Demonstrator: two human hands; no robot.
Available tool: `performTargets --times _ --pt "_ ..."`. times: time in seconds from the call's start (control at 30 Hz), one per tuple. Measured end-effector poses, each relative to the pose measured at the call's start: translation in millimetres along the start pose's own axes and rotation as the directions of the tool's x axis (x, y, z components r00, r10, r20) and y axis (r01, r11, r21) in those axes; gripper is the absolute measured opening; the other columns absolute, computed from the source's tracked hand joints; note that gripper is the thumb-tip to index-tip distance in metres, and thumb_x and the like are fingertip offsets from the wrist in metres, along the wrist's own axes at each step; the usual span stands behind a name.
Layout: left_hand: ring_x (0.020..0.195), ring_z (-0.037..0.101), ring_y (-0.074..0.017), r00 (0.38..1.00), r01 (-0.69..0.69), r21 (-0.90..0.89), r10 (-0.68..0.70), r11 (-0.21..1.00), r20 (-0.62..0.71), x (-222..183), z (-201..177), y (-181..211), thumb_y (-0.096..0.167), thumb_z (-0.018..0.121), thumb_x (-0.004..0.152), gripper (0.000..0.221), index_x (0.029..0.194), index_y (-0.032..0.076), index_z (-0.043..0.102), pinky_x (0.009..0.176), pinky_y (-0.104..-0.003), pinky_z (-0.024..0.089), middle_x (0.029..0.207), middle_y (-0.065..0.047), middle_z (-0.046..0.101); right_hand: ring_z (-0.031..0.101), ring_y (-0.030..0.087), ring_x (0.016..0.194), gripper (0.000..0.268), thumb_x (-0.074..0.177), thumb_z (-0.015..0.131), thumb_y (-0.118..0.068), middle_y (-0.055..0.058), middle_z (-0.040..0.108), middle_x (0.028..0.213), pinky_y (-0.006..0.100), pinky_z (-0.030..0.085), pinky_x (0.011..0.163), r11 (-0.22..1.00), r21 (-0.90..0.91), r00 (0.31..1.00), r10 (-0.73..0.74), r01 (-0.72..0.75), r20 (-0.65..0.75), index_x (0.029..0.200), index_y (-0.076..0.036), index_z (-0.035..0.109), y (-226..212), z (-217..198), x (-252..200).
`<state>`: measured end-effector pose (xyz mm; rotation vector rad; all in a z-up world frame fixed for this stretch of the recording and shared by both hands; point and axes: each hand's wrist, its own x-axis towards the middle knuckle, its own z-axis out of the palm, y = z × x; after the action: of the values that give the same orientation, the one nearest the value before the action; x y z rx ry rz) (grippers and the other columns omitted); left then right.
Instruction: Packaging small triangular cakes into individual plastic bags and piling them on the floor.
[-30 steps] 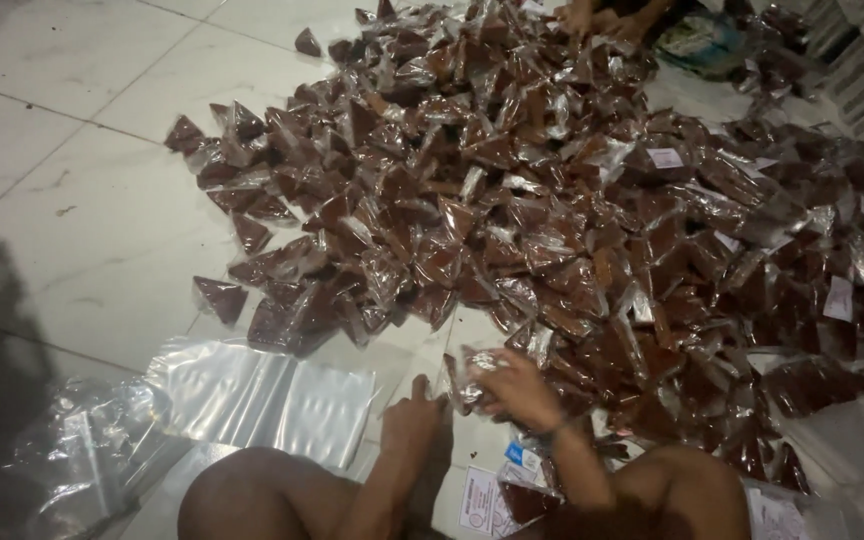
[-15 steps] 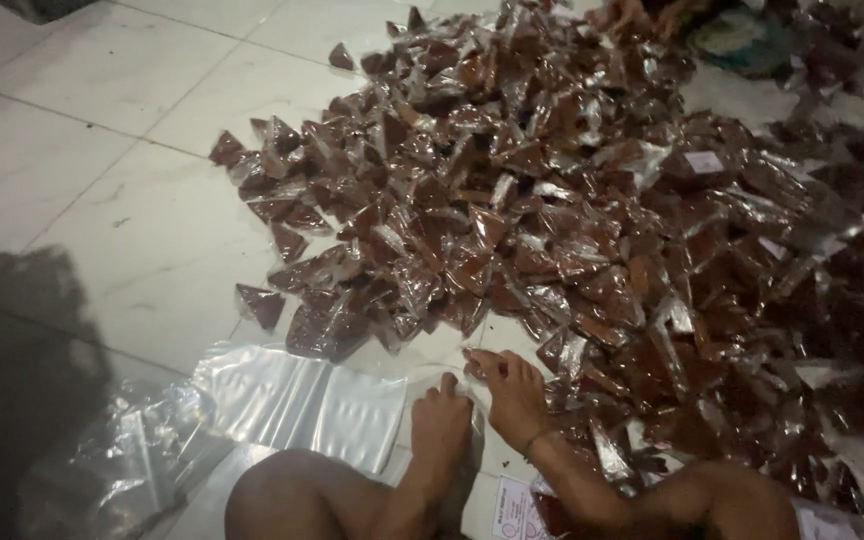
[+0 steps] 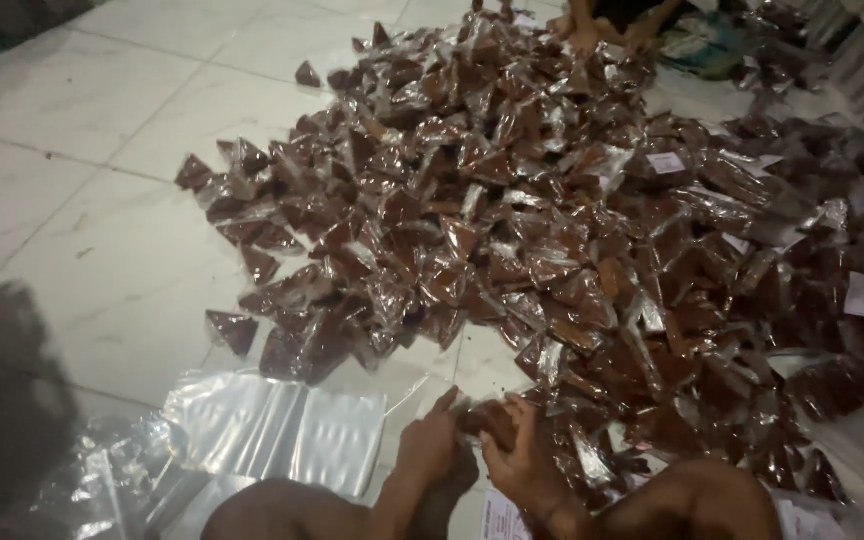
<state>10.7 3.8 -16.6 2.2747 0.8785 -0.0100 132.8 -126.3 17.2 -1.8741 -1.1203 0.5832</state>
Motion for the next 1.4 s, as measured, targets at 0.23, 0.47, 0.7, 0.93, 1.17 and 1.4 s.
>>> performTargets --times 0.23,0.47,0.7,0.93,1.17,1.4 --pt "0.073 0.072 -0.0346 0.929 -0.2 0.145 0.235 0.969 -0.285 -14.7 -1.0 18.8 0.02 0.068 0.082 0.053 0.133 0.02 0.058 0.059 -0.044 0.058 0.139 0.0 0.061 0.07 0.025 0.109 0.043 0.085 0.071 -0.015 0.011 0.061 0.129 0.034 0.063 0.086 0.978 -0.081 0.98 0.196 -0.193 0.029 0.126 -0.008 0.062 -13.9 14.5 10.0" --pt "0.061 0.067 -0.0373 0.881 -0.353 0.074 0.358 0.933 -0.31 -28.5 -40.8 39.3 0.025 0.071 0.07 0.023 0.094 0.024 0.072 0.051 -0.047 0.05 0.082 -0.009 0.074 0.052 0.033 0.133 0.064 0.072 0.055 0.012 0.015 0.051 0.142 0.044 0.045 0.113 0.981 -0.191 0.998 0.05 -0.041 0.041 0.132 -0.009 0.049 27.5 31.5 12.4" --pt "0.086 0.069 -0.0357 0.943 -0.205 0.005 0.199 0.979 -0.268 -29.5 -30.0 22.8 0.002 0.06 0.076 0.053 0.124 0.024 0.063 0.071 -0.05 0.053 0.137 0.001 0.063 0.069 0.018 0.087 0.055 0.079 0.054 0.013 -0.005 0.062 0.114 0.034 0.062 0.067 0.9 -0.41 0.976 0.2 -0.149 0.085 0.115 -0.028 0.054 -29.7 9.5 53.4" --pt "0.093 0.069 -0.0376 0.996 -0.016 -0.042 0.013 0.999 -0.087 -25.7 -43.3 14.1 0.027 0.055 0.089 0.038 0.123 0.033 0.07 0.079 -0.051 0.052 0.125 0.002 0.069 0.053 0.029 0.125 0.067 0.085 0.071 -0.011 0.012 0.046 0.15 0.045 0.049 0.105 0.832 -0.545 0.966 0.043 0.108 0.256 0.147 -0.019 0.05 -48.3 -30.6 137.4" --pt "0.089 0.073 -0.024 0.93 -0.111 -0.204 0.029 0.973 -0.366 -34.1 -63.1 30.5 0.026 0.076 0.08 0.049 0.128 0.025 0.067 0.075 -0.038 0.055 0.115 0.003 0.074 0.061 0.028 0.104 0.053 0.089 0.055 -0.006 0.01 0.064 0.114 0.042 0.054 0.087 0.749 -0.636 0.982 -0.114 0.183 0.148 0.141 -0.014 0.053 -41.8 -33.1 179.0" --pt "0.131 0.05 -0.0332 0.79 -0.063 -0.356 -0.171 0.932 -0.588 -17.3 -72.2 39.6 0.034 0.089 0.075 0.094 0.154 0.026 0.039 0.093 -0.048 0.059 0.159 -0.016 0.032 0.059 0.016 0.063 0.02 0.091 0.066 -0.021 0.008 0.072 0.09 0.033 0.05 0.056 0.923 -0.249 0.857 0.369 -0.293 0.359 0.104 -0.012 0.079 -79.8 -60.9 184.9"
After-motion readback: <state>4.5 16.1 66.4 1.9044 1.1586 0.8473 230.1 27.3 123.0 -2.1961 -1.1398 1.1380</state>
